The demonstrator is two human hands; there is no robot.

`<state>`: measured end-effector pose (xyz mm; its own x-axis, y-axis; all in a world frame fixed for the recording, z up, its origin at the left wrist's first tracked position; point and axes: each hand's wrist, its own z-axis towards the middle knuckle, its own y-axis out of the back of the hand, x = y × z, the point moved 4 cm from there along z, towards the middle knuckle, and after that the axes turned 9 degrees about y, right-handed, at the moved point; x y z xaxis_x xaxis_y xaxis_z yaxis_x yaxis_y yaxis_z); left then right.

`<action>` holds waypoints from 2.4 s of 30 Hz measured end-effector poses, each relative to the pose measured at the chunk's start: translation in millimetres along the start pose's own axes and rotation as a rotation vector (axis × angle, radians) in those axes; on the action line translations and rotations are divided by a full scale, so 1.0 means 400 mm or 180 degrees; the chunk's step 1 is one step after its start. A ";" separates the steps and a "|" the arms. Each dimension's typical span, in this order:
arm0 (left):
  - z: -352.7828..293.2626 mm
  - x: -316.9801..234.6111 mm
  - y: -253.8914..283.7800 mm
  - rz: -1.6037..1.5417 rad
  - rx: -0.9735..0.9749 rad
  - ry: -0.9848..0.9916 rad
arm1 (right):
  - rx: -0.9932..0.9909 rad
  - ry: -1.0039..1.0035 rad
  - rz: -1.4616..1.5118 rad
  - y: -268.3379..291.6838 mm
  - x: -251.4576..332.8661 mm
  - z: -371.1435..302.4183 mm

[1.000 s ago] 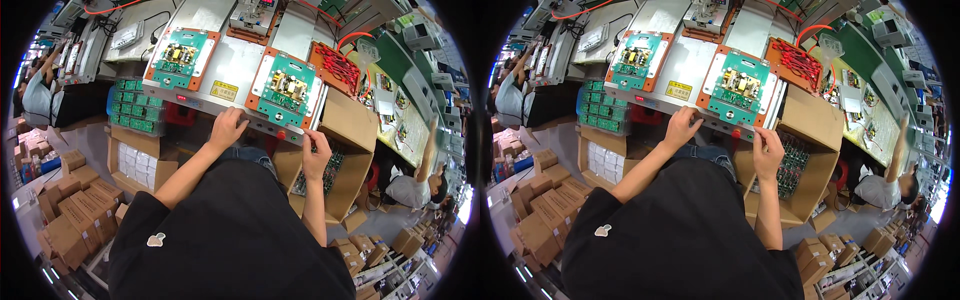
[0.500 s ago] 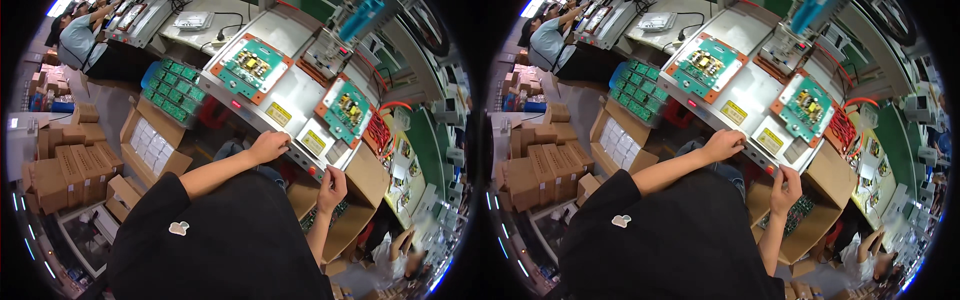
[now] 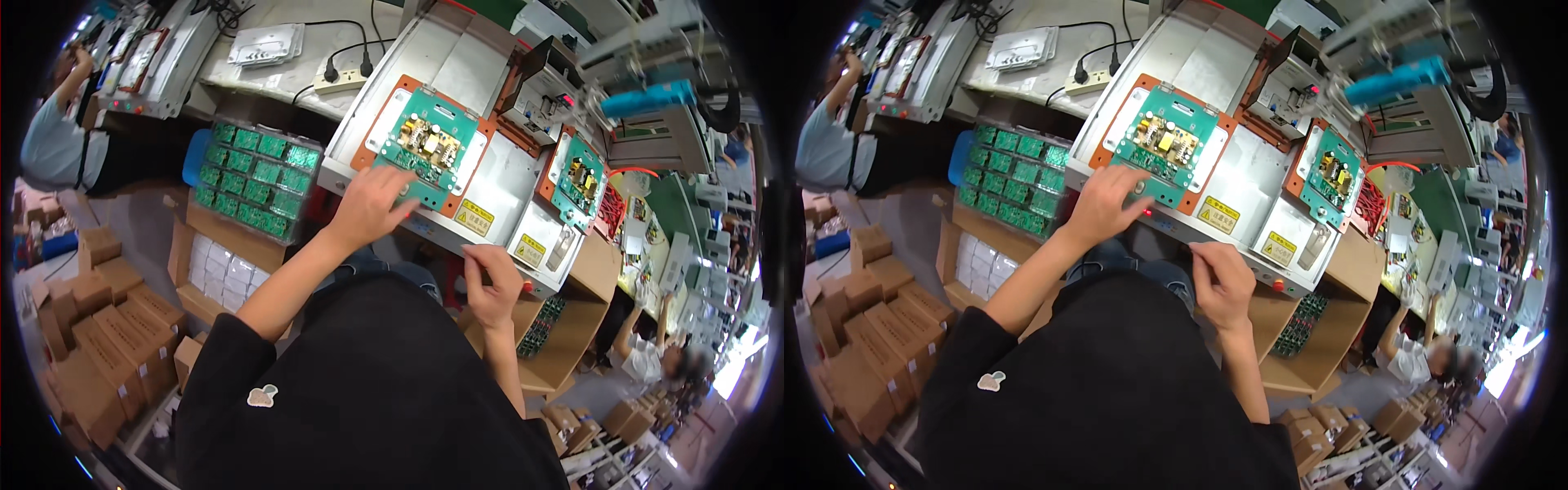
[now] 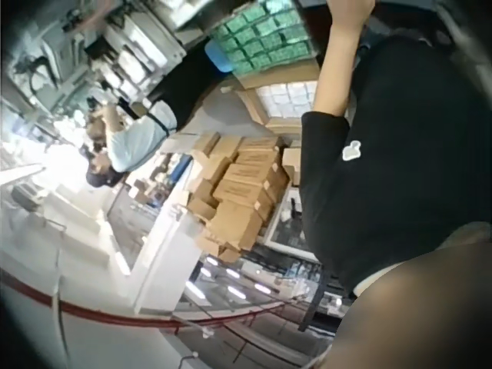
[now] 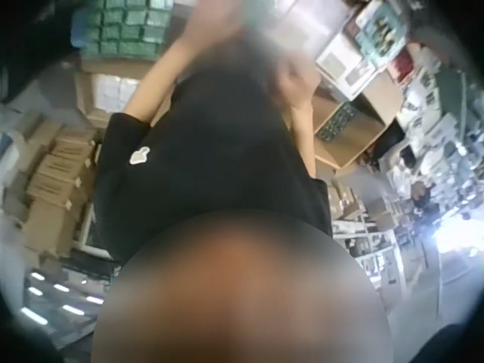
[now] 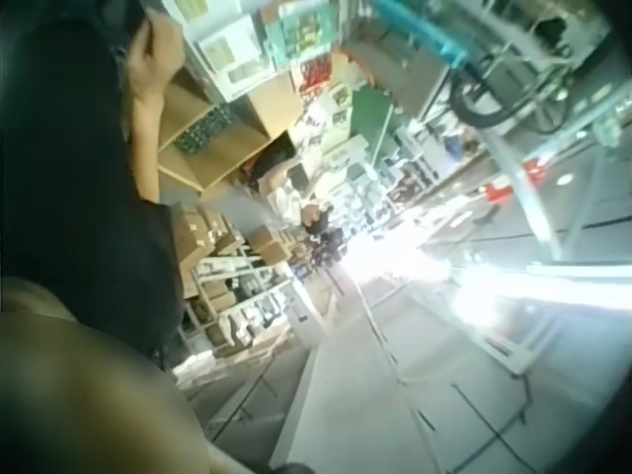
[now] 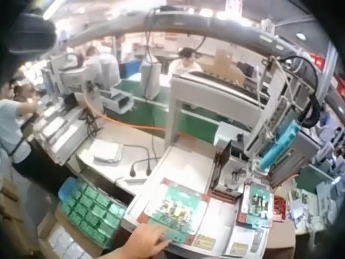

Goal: Assembling electronic components onto circuit boards and using a testing fixture.

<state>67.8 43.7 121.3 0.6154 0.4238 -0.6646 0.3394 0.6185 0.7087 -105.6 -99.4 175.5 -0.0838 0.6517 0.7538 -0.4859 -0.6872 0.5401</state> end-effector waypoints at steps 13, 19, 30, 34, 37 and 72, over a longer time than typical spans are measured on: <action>0.417 -0.131 0.086 -0.0306 -0.1001 -0.2035 | 0.0061 -0.0091 -0.0870 -0.068 -0.097 0.247; 0.339 -0.071 0.173 -0.1113 -0.1032 -0.0974 | 0.1772 -0.0170 -0.2216 -0.258 -0.339 0.363; -0.197 0.116 0.155 -0.3960 0.2026 0.2423 | 0.0452 0.0388 -0.1857 -0.136 0.059 0.305; -0.211 0.054 0.133 -0.4608 0.1387 0.2507 | 0.0435 0.0278 -0.0778 -0.065 0.059 0.186; -0.231 0.034 0.094 -0.4396 0.1125 0.2475 | -0.0496 -0.0187 -0.0169 0.112 -0.130 0.093; -0.037 -0.224 -0.056 -0.4004 -0.0169 0.0962 | -0.0412 -0.0193 0.0363 0.244 -0.068 0.068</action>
<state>-5.7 1.7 161.3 -0.2903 -0.3369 -0.8957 0.5315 0.7216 -0.4437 -126.9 -193.1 218.0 -0.0941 0.5487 0.8307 -0.5845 -0.7059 0.4001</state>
